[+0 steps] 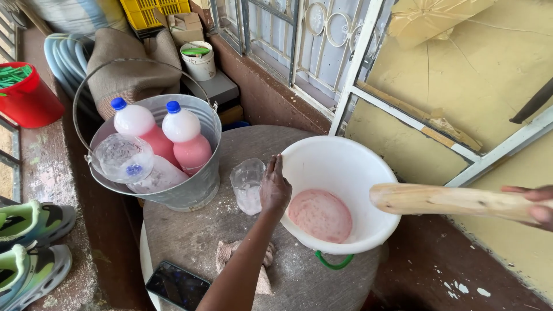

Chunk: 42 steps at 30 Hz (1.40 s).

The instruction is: The person stirs a pink liquid inside a white bucket using a wooden stick. They then pour the liquid from the bucket into a clear plastic cup and continue stirring the contents of the bucket.

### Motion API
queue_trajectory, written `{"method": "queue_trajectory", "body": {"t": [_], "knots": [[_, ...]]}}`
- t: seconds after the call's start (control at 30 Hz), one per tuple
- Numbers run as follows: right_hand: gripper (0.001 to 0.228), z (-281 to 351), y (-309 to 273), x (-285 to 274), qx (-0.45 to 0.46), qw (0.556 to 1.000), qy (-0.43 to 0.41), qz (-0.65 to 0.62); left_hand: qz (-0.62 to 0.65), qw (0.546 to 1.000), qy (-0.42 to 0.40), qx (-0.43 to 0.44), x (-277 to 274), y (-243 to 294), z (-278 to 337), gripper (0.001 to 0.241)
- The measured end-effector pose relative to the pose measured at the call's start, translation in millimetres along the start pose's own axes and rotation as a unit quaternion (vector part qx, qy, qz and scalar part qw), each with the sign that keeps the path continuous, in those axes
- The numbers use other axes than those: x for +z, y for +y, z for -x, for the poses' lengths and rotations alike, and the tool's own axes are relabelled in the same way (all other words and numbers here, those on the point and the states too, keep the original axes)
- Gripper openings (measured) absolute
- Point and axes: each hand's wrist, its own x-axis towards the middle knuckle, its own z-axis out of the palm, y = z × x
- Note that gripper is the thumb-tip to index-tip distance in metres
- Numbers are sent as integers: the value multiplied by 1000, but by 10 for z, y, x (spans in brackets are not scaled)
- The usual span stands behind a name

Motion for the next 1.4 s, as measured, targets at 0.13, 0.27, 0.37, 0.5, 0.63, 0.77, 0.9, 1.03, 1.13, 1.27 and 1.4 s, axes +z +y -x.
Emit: {"method": "queue_trajectory", "body": {"t": [0.13, 0.27, 0.37, 0.5, 0.63, 0.77, 0.9, 1.03, 1.13, 1.27, 1.4], "knots": [[30, -301, -340, 1900, -121, 967, 146, 171, 41, 996, 72, 28, -237, 206, 321, 72], [58, -881, -15, 2272, 112, 973, -1, 204, 192, 978, 37, 73, -1112, 799, 1089, 35], [46, -937, -1034, 3590, -205, 869, -182, 412, 343, 913, -215, -50, -1741, 1090, 1663, 57], [30, -1232, -1128, 4785, -469, 739, -94, 475, 428, 806, -375, -161, -2409, 1399, 2220, 42], [45, -1638, -883, 5454, -504, 718, -103, 468, 335, 898, -274, -79, -1846, 583, 2342, 40], [57, -1923, -674, 5872, -503, 723, -89, 466, 207, 968, -10, -140, -1761, 274, 2363, 38], [64, -1820, -773, 6011, -494, 741, -89, 445, 154, 963, 99, -201, -1916, 26, 2263, 55], [67, -1626, -657, 5596, -432, 794, -71, 421, 154, 967, 134, -153, -2352, -622, 1938, 40], [72, -1479, -533, 5152, -326, 826, -70, 454, 143, 972, 123, -141, -2717, -1135, 1627, 50], [72, -1408, -280, 4428, -255, 831, -15, 495, 136, 975, 132, -115, -3012, -1570, 1273, 37], [77, -1354, 101, 3668, -230, 821, 51, 521, 125, 975, 124, -134, -3132, -1888, 1129, 45]]}}
